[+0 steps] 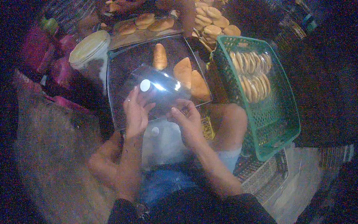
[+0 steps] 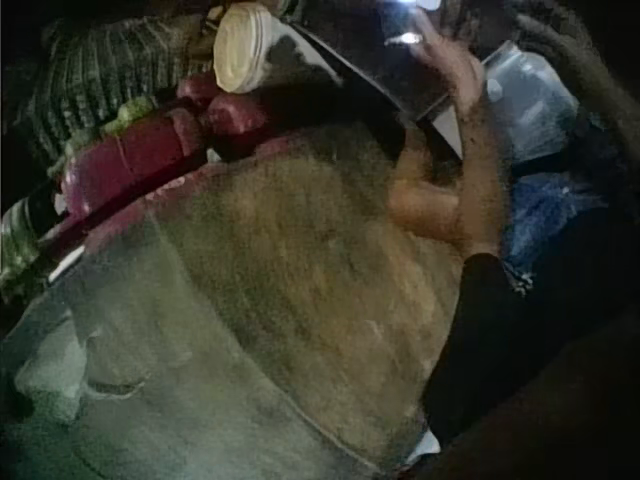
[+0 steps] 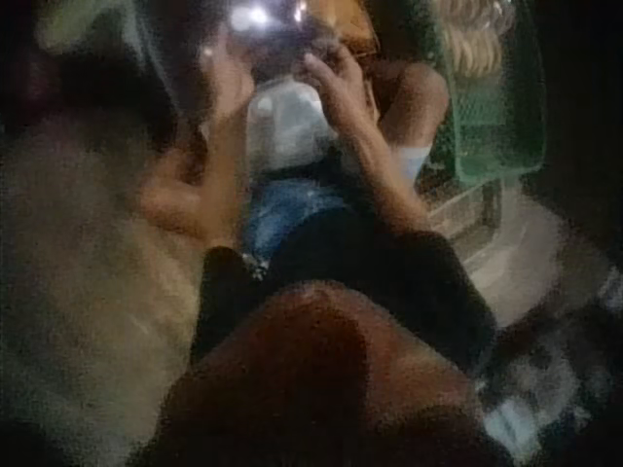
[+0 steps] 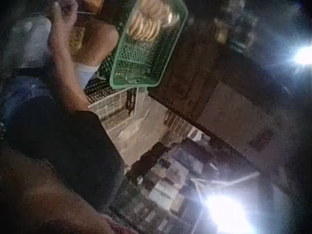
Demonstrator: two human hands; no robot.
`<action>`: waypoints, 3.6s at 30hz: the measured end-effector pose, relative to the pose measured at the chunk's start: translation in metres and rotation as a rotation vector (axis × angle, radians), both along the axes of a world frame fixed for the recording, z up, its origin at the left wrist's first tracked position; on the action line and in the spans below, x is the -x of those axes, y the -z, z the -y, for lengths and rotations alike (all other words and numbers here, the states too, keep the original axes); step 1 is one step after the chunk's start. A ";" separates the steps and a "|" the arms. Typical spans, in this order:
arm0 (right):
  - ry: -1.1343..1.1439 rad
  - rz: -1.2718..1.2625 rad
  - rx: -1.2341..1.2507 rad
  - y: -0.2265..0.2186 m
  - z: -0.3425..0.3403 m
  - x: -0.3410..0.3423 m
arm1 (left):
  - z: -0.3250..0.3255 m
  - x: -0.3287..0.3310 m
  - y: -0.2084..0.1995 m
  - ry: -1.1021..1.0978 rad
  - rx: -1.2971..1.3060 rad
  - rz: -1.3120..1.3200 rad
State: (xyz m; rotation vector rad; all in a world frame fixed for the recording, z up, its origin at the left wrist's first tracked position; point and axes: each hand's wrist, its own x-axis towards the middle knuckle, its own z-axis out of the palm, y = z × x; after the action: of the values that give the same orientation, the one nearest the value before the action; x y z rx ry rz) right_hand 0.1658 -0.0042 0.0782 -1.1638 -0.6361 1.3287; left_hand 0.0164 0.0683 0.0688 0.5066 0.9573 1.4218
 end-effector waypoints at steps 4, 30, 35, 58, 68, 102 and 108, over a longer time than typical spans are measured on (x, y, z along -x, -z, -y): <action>-0.058 0.187 0.044 -0.008 -0.023 -0.007 | -0.012 0.018 0.009 -0.147 0.114 -0.168; -0.312 0.263 -0.026 -0.058 -0.085 -0.062 | -0.013 0.055 0.046 -0.137 -0.245 -0.382; -0.277 0.602 -0.283 -0.036 -0.068 -0.043 | 0.012 -0.001 0.020 0.062 -0.182 -0.155; 0.388 1.816 0.154 -0.013 -0.057 -0.453 | 0.033 -0.004 0.042 1.464 0.210 -1.529; -0.220 1.061 0.306 0.050 -0.115 -0.561 | 0.044 0.010 0.069 1.375 0.149 -1.462; -0.319 0.729 -0.242 -0.014 -0.106 -0.002 | -0.038 0.056 -0.008 -0.521 -0.098 -0.290; 0.030 2.051 -1.156 0.070 -0.300 0.018 | -0.061 0.140 0.041 -0.708 0.071 -0.004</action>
State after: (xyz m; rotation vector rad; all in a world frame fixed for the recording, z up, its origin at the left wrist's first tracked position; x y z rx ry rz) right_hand 0.1476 0.2955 0.0078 -1.0571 -2.2804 -0.8605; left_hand -0.1233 0.1295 0.0276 0.1074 1.2530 2.0013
